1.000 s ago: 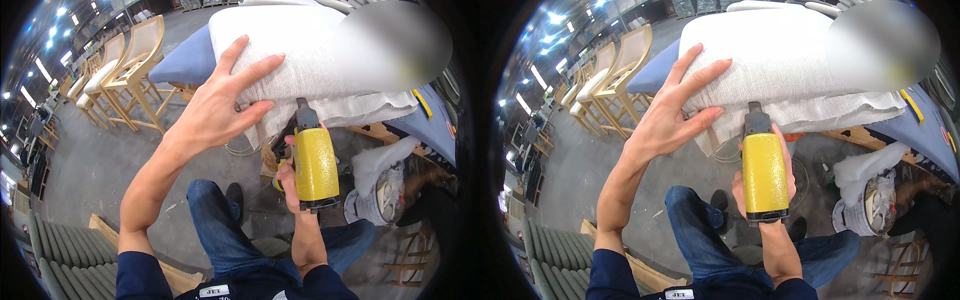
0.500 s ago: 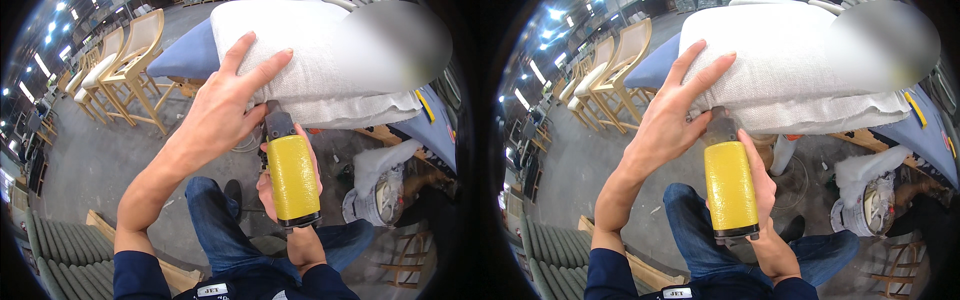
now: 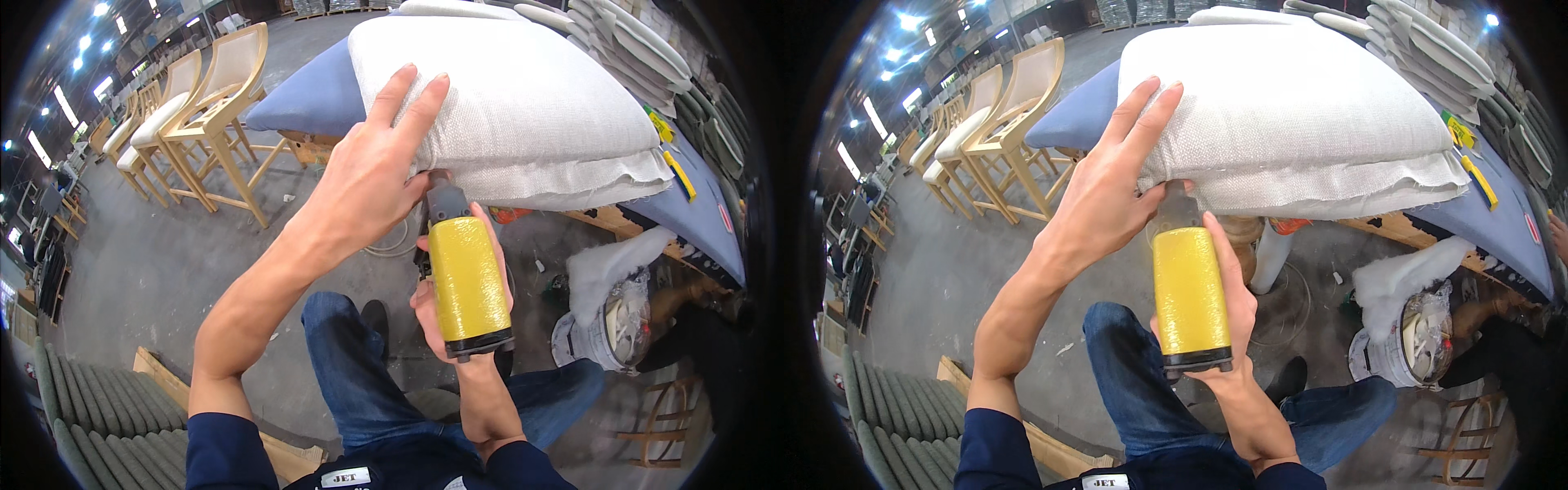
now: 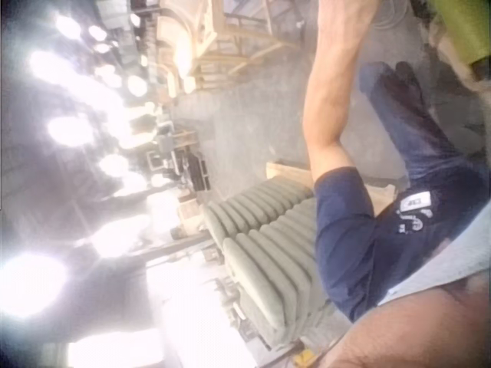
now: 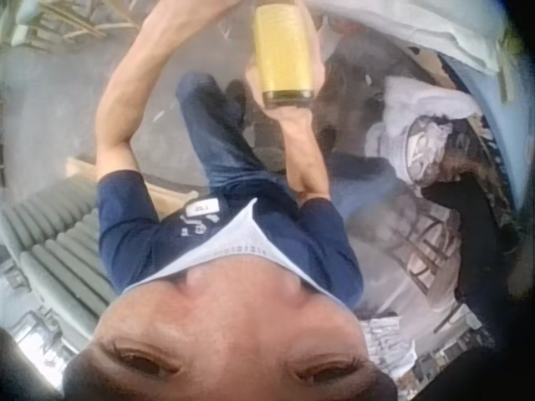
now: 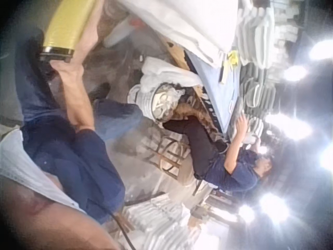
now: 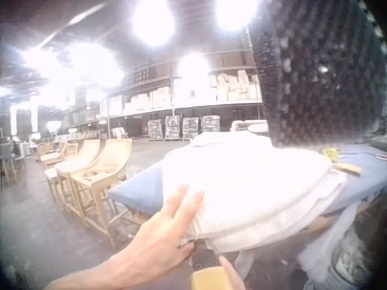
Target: The person staples white fabric onto a cushion using a pneumatic staple gun, trims excess fabric with a utility knife, and stacks the finished cushion on a table. The person handles multiple cushions and tools during the process.
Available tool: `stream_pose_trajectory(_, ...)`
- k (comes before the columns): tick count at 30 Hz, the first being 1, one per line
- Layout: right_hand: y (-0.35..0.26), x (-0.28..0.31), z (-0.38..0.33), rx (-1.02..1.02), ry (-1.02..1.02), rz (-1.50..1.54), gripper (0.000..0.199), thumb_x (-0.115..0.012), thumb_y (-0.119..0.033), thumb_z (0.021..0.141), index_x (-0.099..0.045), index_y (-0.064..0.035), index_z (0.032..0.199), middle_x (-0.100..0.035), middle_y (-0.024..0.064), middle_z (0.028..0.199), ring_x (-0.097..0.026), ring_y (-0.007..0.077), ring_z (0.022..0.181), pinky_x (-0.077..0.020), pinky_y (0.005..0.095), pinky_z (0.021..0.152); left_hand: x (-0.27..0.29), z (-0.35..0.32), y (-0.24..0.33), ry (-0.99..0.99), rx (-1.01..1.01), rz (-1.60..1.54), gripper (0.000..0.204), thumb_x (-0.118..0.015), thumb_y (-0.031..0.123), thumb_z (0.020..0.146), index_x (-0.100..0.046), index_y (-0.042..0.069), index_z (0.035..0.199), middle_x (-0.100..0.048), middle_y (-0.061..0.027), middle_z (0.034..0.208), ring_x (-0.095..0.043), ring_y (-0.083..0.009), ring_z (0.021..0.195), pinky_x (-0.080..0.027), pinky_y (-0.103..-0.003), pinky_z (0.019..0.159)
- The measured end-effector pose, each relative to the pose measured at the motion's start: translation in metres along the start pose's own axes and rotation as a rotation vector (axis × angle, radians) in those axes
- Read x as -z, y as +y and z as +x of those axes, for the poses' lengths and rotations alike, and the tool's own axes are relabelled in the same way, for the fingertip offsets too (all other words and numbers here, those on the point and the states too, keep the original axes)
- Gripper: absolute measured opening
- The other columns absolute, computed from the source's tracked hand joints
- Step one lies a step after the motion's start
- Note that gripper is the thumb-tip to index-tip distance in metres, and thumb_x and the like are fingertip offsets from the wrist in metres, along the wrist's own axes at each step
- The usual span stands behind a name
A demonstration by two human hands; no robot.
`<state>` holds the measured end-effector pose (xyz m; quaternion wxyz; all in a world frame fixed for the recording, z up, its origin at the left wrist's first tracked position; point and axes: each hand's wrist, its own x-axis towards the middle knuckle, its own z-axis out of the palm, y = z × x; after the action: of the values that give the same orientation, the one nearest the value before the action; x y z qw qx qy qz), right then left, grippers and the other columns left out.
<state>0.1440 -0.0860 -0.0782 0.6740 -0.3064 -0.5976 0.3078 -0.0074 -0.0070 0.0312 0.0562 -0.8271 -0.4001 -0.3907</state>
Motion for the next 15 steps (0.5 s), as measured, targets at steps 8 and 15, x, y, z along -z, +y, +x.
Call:
stream_pose_trajectory(8,0.004,-0.006,0.0,0.05,0.011,-0.011,0.093,-0.087,-0.028,0.085,-0.04,0.0023,0.159,-0.074,0.0112,0.114,-0.073,0.0148,0.092,-0.0593,0.0276,0.08,0.0,-0.004,-0.001,-0.007,0.004,0.004,0.104,-0.083,-0.007,0.075,-0.034,0.016,0.164,-0.033,-0.0196,0.169,-0.05,-0.0486,0.141,-0.051,-0.052,0.113)
stream_pose_trajectory(15,0.008,-0.014,0.004,-0.009,0.026,0.06,0.078,-0.072,-0.002,0.087,-0.041,-0.0007,0.159,-0.069,0.0128,0.119,-0.071,0.0166,0.09,-0.0579,0.025,0.065,0.005,-0.004,-0.008,-0.034,-0.06,0.046,0.1,-0.083,0.001,0.08,-0.032,0.013,0.165,-0.033,-0.0217,0.169,-0.047,-0.0487,0.144,-0.049,-0.051,0.115)
